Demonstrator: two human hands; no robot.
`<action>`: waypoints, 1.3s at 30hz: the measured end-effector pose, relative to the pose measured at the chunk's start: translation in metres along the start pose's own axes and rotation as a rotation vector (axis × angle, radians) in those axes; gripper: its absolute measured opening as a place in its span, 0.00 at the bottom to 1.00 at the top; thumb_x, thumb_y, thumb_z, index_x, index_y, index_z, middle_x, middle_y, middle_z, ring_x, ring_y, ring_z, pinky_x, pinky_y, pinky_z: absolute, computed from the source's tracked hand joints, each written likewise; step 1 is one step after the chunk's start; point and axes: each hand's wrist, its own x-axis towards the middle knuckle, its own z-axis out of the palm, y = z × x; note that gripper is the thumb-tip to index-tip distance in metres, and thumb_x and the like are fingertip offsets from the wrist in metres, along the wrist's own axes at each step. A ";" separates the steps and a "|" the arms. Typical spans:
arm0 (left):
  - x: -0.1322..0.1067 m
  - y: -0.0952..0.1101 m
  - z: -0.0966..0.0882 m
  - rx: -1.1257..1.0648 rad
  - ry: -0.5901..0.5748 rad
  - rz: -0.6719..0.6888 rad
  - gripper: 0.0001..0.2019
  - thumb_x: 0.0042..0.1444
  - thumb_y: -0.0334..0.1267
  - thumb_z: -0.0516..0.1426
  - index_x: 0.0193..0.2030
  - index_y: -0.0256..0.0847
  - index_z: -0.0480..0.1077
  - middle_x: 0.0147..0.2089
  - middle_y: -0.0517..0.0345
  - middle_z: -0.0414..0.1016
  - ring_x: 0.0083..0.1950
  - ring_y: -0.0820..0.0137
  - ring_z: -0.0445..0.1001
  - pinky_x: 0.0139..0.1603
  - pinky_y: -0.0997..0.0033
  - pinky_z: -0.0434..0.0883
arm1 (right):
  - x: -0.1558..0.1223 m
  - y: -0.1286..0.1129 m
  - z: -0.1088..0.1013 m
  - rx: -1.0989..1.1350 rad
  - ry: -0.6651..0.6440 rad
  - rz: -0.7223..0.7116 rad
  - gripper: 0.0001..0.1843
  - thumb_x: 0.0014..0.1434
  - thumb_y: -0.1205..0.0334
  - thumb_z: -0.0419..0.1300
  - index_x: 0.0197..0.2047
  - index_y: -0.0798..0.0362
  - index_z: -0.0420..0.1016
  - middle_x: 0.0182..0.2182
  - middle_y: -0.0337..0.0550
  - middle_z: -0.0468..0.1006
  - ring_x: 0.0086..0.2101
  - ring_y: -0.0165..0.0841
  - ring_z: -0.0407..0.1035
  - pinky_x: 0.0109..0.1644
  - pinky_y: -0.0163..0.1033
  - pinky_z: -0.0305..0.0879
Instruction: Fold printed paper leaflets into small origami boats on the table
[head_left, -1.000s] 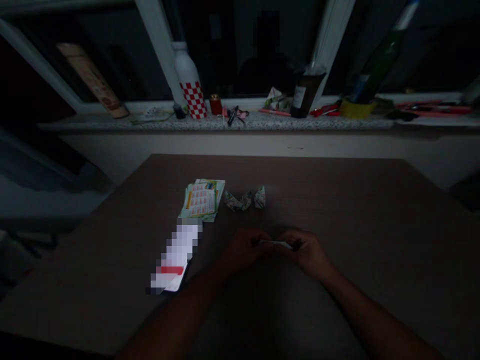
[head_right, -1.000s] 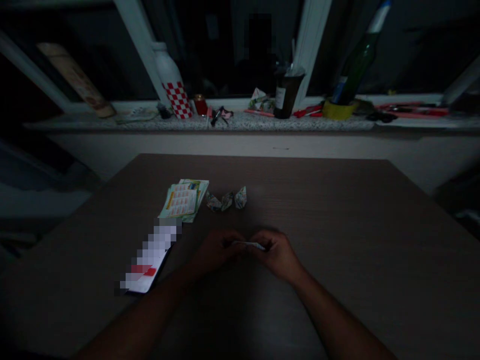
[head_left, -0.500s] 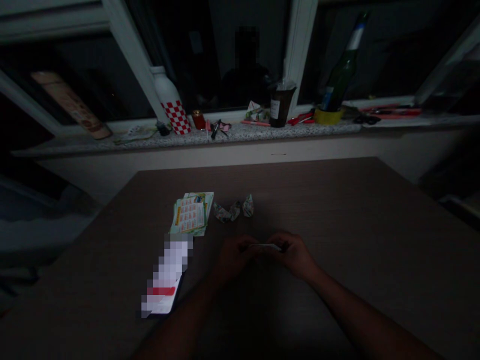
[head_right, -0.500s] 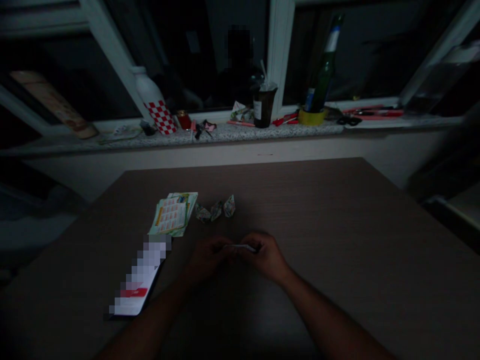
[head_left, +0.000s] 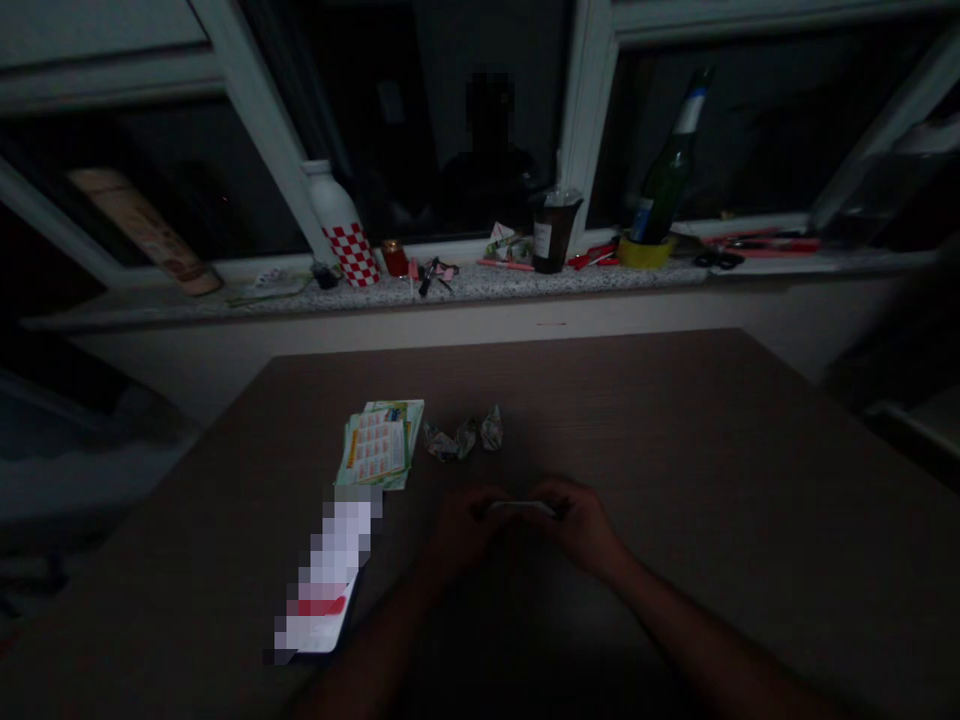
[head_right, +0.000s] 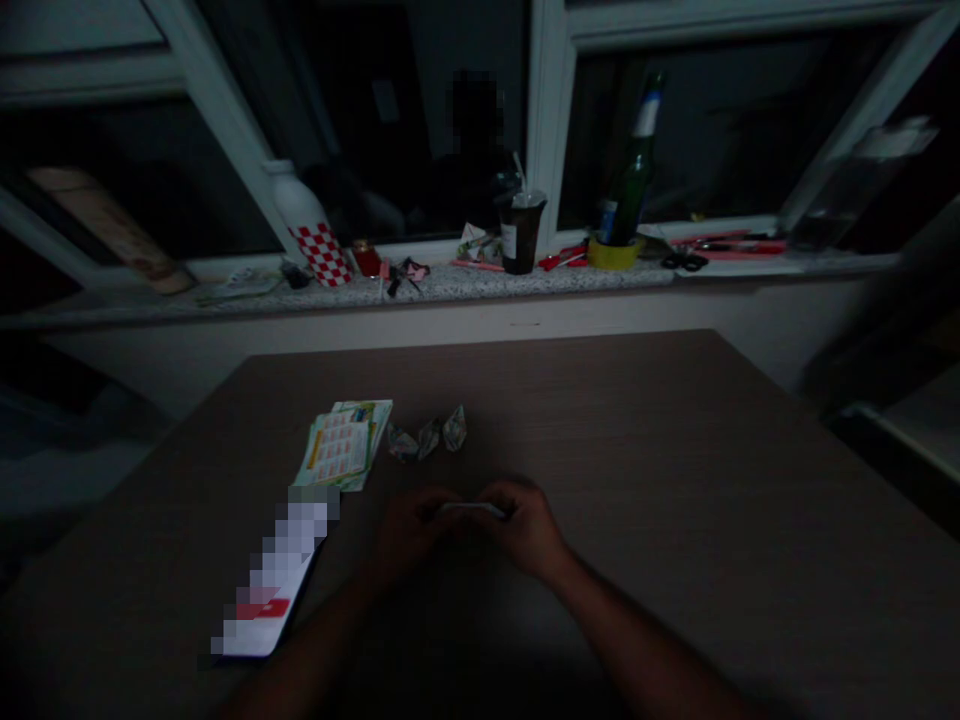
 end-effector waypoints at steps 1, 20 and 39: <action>0.000 0.000 0.000 0.012 0.007 0.007 0.11 0.54 0.42 0.58 0.37 0.37 0.76 0.33 0.57 0.78 0.35 0.68 0.74 0.35 0.74 0.68 | 0.000 0.000 0.000 -0.002 0.002 0.001 0.09 0.50 0.57 0.64 0.28 0.55 0.75 0.21 0.38 0.74 0.22 0.28 0.65 0.25 0.32 0.58; -0.004 -0.003 0.009 -0.002 0.096 -0.054 0.11 0.51 0.42 0.60 0.39 0.38 0.75 0.37 0.55 0.79 0.39 0.64 0.75 0.41 0.69 0.71 | -0.002 -0.003 0.003 -0.061 0.033 -0.006 0.04 0.50 0.62 0.63 0.29 0.54 0.76 0.23 0.39 0.75 0.26 0.31 0.69 0.28 0.33 0.63; -0.002 -0.002 0.000 -0.148 0.063 -0.014 0.14 0.57 0.45 0.56 0.38 0.38 0.77 0.37 0.54 0.81 0.39 0.64 0.77 0.42 0.68 0.71 | -0.001 -0.006 0.000 0.072 -0.016 -0.031 0.14 0.57 0.52 0.60 0.36 0.52 0.82 0.31 0.45 0.83 0.33 0.37 0.76 0.37 0.38 0.71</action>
